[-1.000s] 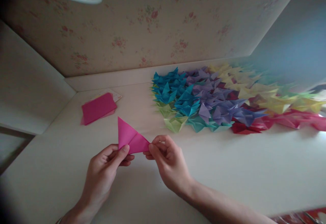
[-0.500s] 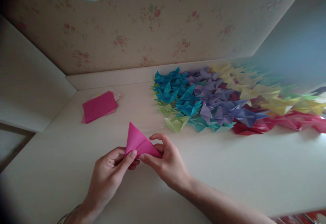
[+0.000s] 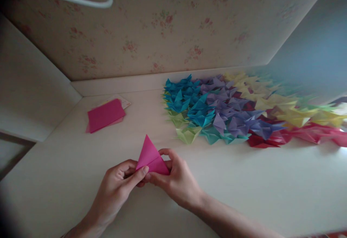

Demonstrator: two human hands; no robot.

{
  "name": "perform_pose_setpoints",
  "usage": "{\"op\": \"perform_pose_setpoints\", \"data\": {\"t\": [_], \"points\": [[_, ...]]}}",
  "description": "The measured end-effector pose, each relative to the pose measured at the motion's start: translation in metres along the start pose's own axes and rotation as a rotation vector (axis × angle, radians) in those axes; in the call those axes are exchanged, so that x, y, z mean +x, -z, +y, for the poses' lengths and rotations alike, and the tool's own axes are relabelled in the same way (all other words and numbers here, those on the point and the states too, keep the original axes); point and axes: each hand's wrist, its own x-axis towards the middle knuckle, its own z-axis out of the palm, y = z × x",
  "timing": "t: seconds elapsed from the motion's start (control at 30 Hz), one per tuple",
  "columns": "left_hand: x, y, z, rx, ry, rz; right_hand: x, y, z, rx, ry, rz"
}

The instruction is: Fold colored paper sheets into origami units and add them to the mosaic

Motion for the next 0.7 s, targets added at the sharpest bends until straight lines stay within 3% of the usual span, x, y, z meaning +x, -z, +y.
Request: {"op": "perform_pose_setpoints", "data": {"t": [0.43, 0.7], "points": [[0.01, 0.01, -0.003, -0.11, 0.025, 0.154, 0.002, 0.004, -0.006, -0.033, -0.01, 0.097], [0.013, 0.01, -0.005, -0.158, 0.043, 0.214, 0.0, 0.008, 0.0, -0.082, 0.029, 0.058]]}}
